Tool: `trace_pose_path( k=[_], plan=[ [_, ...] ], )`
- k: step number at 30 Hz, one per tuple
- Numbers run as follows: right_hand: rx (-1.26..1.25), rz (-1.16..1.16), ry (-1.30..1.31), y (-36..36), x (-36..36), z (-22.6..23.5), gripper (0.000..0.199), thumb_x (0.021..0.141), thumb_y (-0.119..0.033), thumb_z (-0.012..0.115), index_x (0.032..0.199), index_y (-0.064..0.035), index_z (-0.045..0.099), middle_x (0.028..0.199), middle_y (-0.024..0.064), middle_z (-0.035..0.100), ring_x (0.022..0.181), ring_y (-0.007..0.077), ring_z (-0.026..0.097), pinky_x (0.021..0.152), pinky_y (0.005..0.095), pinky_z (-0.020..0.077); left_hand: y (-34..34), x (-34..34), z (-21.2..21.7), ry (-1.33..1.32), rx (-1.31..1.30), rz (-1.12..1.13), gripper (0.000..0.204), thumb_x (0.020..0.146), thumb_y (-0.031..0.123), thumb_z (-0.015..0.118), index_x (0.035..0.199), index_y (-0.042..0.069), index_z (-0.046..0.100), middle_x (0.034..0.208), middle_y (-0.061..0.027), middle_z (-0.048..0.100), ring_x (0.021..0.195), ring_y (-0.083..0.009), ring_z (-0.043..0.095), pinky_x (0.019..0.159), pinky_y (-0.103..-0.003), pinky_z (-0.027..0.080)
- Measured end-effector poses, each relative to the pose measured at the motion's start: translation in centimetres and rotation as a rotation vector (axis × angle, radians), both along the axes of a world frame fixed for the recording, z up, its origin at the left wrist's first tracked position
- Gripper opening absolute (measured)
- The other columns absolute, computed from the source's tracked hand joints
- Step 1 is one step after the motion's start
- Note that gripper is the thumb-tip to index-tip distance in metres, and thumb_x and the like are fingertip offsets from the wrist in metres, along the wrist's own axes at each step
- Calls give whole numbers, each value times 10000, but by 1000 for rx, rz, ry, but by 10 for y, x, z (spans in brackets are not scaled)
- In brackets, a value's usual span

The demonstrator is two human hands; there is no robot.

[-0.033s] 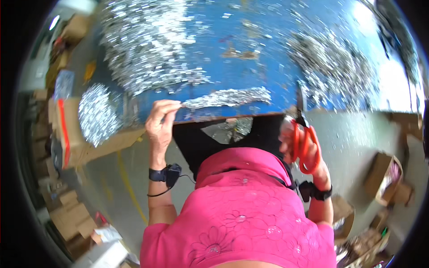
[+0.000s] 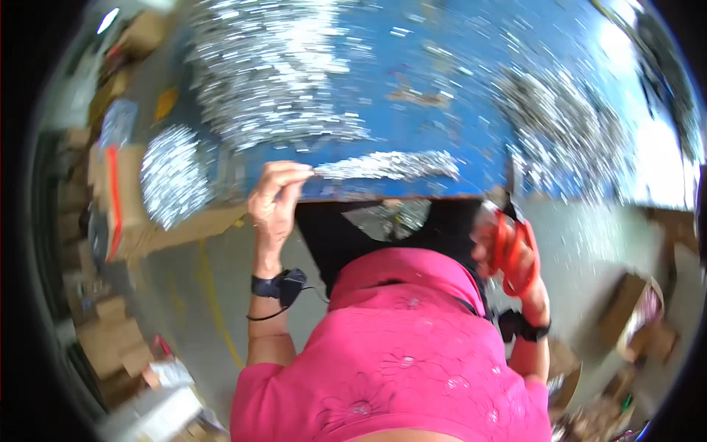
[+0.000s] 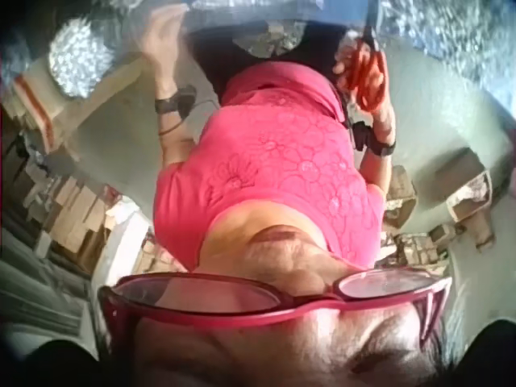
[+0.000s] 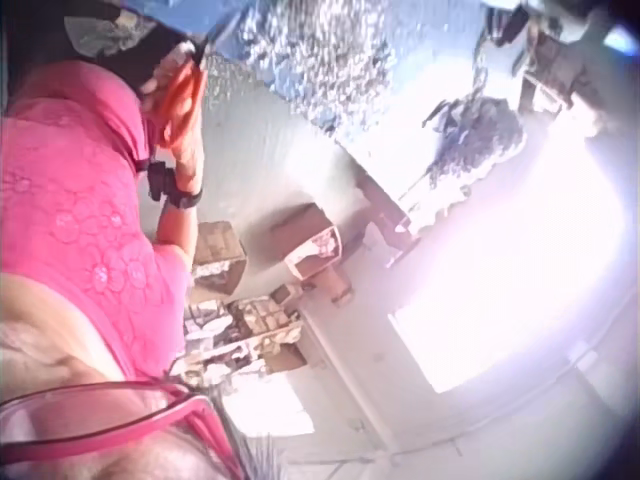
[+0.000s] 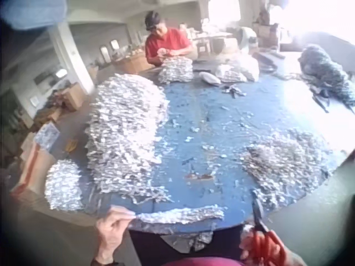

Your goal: Trimming excess silver shiny material from a decorative strip using scissors.

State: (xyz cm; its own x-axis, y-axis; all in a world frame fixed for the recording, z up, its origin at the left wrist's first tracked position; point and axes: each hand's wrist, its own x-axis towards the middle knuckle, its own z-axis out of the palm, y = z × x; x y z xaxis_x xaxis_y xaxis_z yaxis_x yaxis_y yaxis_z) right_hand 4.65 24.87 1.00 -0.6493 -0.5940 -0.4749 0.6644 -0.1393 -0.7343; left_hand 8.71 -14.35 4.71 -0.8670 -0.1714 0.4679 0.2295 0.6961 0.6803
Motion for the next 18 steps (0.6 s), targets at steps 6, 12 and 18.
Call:
trace_pose_path(
  k=[6, 12, 18],
  plan=[
    [304, -60, 100, 17, -2, -12, 935, 801, -837, 320, 1316, -68, 459, 891, 73, 660, 566, 160, 597, 417, 259, 393, -54, 31, 74, 326, 480, -90, 203, 831, -115, 615, 988, 11, 640, 970, -102, 617, 937, -186, 605, 827, -291, 497],
    [12, -67, 374, 6, -9, -22, 992, 736, -844, 452, 1296, -25, 437, 817, 72, 636, 516, 133, 575, 395, 215, 421, -168, 95, 146, -161, 126, 484, 151, 871, 24, 643, 1018, 4, 669, 948, -41, 686, 853, -99, 624, 790, -228, 489],
    [88, -92, 356, 12, -11, -34, 987, 738, -850, 444, 1263, -15, 483, 813, 72, 642, 502, 131, 566, 393, 206, 408, -280, 60, 198, -702, -215, 431, 167, 815, -2, 649, 975, 14, 694, 922, -66, 701, 856, -148, 650, 781, -288, 521]
  ],
)
